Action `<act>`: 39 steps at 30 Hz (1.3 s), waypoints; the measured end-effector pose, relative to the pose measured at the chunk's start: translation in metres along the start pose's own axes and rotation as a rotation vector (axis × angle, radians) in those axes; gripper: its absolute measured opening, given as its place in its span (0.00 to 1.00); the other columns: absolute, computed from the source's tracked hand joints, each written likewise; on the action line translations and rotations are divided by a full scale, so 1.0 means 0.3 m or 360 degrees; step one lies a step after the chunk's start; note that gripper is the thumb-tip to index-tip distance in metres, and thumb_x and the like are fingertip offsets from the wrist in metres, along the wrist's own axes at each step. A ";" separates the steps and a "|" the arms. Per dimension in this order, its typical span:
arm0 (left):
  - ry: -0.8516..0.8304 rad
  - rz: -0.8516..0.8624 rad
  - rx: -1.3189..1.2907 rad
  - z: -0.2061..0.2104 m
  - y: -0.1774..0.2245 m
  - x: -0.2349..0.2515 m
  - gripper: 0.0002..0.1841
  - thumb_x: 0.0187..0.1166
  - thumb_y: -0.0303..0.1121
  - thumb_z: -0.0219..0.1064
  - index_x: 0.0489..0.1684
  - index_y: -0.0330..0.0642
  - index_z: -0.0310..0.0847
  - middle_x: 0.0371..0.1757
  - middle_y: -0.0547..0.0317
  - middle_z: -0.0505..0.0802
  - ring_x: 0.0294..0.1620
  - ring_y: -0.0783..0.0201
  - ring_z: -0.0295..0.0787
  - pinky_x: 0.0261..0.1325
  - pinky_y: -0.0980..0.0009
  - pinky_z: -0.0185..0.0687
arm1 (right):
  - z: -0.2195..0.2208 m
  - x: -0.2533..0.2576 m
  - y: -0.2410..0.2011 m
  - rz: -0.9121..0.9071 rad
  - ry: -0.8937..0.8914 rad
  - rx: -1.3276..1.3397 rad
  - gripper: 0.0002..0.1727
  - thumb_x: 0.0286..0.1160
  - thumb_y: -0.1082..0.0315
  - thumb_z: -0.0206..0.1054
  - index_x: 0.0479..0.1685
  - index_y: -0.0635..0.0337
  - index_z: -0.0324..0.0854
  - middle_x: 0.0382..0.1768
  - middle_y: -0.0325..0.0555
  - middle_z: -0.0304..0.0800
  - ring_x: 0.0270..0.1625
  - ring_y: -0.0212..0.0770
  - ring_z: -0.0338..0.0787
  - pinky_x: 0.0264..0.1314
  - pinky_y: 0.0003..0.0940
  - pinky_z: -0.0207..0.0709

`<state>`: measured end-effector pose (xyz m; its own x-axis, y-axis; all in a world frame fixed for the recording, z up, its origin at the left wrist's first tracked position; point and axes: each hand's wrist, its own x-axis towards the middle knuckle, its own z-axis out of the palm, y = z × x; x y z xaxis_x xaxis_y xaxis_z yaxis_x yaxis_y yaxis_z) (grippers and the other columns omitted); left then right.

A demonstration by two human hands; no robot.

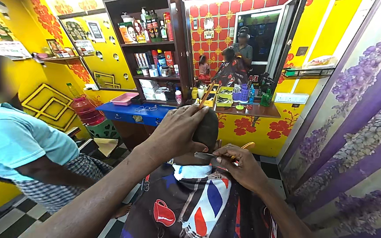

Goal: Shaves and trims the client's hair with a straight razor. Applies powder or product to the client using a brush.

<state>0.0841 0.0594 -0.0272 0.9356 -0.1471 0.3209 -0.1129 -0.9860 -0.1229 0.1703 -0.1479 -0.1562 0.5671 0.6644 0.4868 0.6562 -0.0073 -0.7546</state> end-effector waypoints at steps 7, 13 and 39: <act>0.0016 -0.0009 -0.0040 0.015 0.006 0.003 0.54 0.57 0.59 0.85 0.89 0.48 0.65 0.82 0.48 0.79 0.81 0.46 0.75 0.77 0.44 0.71 | -0.028 0.006 -0.019 -0.0074 -0.0002 -0.0166 0.08 0.77 0.63 0.69 0.47 0.44 0.94 0.43 0.27 0.91 0.45 0.24 0.89 0.48 0.24 0.86; -0.0014 -0.0004 0.0002 0.039 0.001 0.023 0.53 0.58 0.62 0.83 0.90 0.51 0.65 0.82 0.50 0.78 0.83 0.48 0.72 0.79 0.45 0.68 | -0.068 0.010 -0.026 -0.0037 -0.0280 -0.0221 0.08 0.78 0.63 0.68 0.47 0.47 0.94 0.44 0.28 0.93 0.47 0.23 0.89 0.53 0.23 0.84; 0.1152 -0.0245 -0.0401 0.401 0.186 -0.492 0.14 0.86 0.48 0.62 0.50 0.56 0.94 0.42 0.64 0.92 0.45 0.62 0.85 0.54 0.63 0.75 | 0.087 0.034 -0.296 -0.0431 0.0157 -0.1463 0.12 0.80 0.61 0.62 0.49 0.42 0.93 0.45 0.31 0.92 0.49 0.35 0.90 0.46 0.33 0.85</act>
<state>-0.0202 0.0355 -0.1945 0.5058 0.0635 0.8603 -0.1530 -0.9749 0.1620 0.1049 -0.1209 -0.0959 0.3510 0.6640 0.6602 0.8808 -0.4733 0.0078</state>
